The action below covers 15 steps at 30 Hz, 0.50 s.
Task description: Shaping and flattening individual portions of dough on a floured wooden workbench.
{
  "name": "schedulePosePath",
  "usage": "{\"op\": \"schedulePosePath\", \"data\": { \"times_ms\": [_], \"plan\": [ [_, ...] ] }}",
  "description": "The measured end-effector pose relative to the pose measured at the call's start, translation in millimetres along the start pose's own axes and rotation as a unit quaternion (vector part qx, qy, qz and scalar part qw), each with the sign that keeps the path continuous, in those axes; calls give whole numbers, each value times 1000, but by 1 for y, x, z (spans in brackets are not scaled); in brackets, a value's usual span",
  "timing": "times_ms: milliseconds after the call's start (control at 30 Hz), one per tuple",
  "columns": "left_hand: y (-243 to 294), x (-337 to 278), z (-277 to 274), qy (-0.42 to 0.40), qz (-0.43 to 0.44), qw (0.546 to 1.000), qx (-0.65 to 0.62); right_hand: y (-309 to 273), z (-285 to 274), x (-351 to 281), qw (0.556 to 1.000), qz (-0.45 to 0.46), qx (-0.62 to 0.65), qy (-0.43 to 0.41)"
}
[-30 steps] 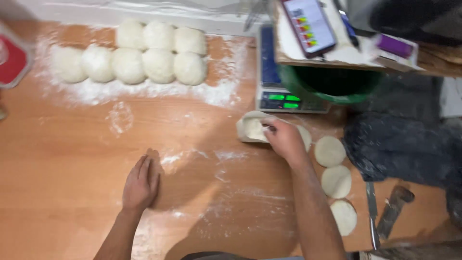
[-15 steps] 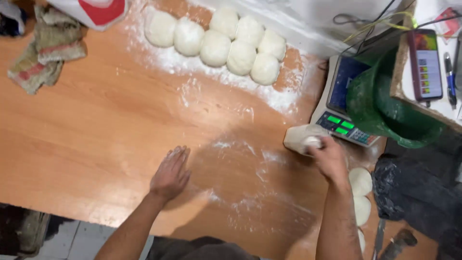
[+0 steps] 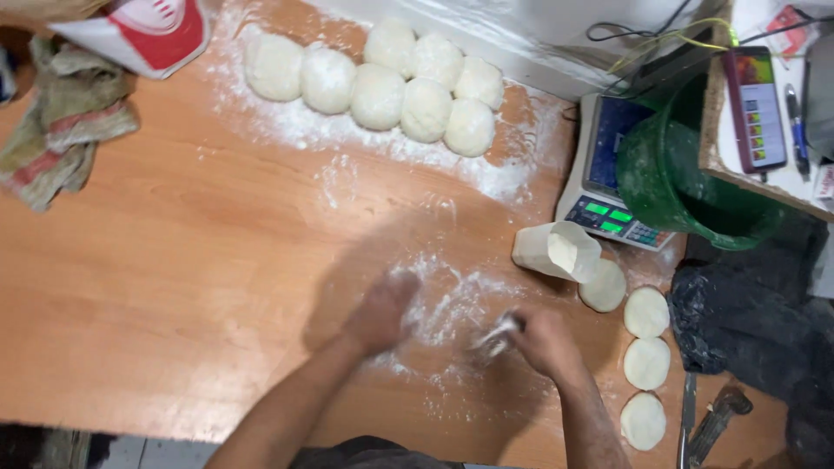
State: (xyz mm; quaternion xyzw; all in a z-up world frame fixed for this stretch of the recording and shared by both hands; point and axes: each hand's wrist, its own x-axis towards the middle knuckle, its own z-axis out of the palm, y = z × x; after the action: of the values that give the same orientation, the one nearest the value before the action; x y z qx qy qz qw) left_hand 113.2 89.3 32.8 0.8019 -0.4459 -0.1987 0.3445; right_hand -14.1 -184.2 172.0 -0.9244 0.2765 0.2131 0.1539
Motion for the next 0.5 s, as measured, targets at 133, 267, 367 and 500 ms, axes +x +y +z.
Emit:
{"op": "schedulePosePath", "data": {
  "times_ms": [133, 267, 367, 500],
  "plan": [
    [37, -8, 44, -213, 177, 960, -49, 6, -43, 37, 981, 100, 63, 152],
    [-17, -27, 67, -222, 295, 929, -10, 23, -49, 91, 979, 128, -29, 153],
    [-74, -29, 62, -276, 168, 945, 41, 1, -33, 133, 936, -108, 25, 333],
    [-89, -16, -13, -133, 154, 977, 65, 5, 17, 277, 929, 17, 328, 172]
  ]
}}
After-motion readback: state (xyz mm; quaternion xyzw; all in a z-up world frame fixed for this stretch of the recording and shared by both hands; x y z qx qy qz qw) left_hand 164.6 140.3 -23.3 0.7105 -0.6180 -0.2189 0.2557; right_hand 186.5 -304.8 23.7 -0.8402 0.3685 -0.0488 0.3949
